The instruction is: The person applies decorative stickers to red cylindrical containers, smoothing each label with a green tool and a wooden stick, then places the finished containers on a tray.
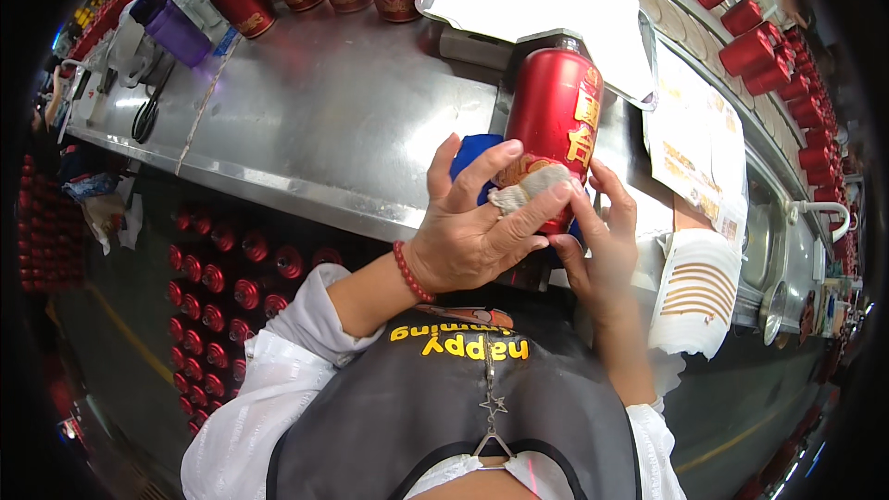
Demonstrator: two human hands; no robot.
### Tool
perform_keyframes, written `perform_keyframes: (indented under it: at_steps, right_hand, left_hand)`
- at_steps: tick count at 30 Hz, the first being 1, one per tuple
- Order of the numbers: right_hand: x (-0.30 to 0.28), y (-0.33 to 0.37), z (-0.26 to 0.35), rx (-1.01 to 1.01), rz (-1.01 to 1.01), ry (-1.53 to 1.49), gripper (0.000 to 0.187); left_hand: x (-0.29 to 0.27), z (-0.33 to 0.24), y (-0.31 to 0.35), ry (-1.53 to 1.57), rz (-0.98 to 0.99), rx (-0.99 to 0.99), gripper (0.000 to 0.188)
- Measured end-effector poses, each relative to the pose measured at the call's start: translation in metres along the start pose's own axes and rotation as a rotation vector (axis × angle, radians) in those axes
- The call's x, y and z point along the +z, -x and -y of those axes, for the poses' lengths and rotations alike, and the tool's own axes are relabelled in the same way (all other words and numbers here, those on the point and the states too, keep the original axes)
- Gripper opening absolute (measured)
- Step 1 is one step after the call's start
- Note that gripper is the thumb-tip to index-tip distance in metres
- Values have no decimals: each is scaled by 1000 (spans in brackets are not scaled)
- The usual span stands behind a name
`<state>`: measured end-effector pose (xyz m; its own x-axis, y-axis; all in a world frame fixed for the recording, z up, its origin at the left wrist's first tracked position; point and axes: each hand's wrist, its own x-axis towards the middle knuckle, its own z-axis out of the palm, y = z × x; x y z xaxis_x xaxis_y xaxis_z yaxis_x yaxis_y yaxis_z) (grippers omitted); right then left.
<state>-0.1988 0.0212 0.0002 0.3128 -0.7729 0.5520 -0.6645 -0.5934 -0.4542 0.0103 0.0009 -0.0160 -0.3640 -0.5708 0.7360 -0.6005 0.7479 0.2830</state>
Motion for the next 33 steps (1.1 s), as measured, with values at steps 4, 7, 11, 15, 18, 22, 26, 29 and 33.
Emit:
perform_keyframes:
  at_steps: [4,7,11,15,18,22,26,29,33]
  right_hand:
    - [1,2,2,32,6,-4,58]
    - [3,4,2,30,13,-9,56]
    - [4,8,-1,27,28,21,53]
    - [8,12,-2,49,29,-6,52]
    - [6,12,2,70,-11,3,59]
    - [5,14,1,80,-20,-26,60]
    - [2,20,-4,56,9,1,57]
    - [0,19,-3,72,8,-3,57]
    - [4,21,-3,111,-9,-33,60]
  left_hand:
    - [-2,-4,14,33,17,-206,61]
    - [0,3,28,66,58,-294,70]
    - [-6,0,15,-9,109,-278,89]
    - [0,0,-12,-48,137,-215,93]
    - [3,12,0,-37,143,-180,93]
    - [3,16,7,46,190,-246,97]
    - [4,13,3,25,206,-228,101]
    - [6,20,10,0,234,-225,103]
    - [4,17,6,-9,242,-228,106]
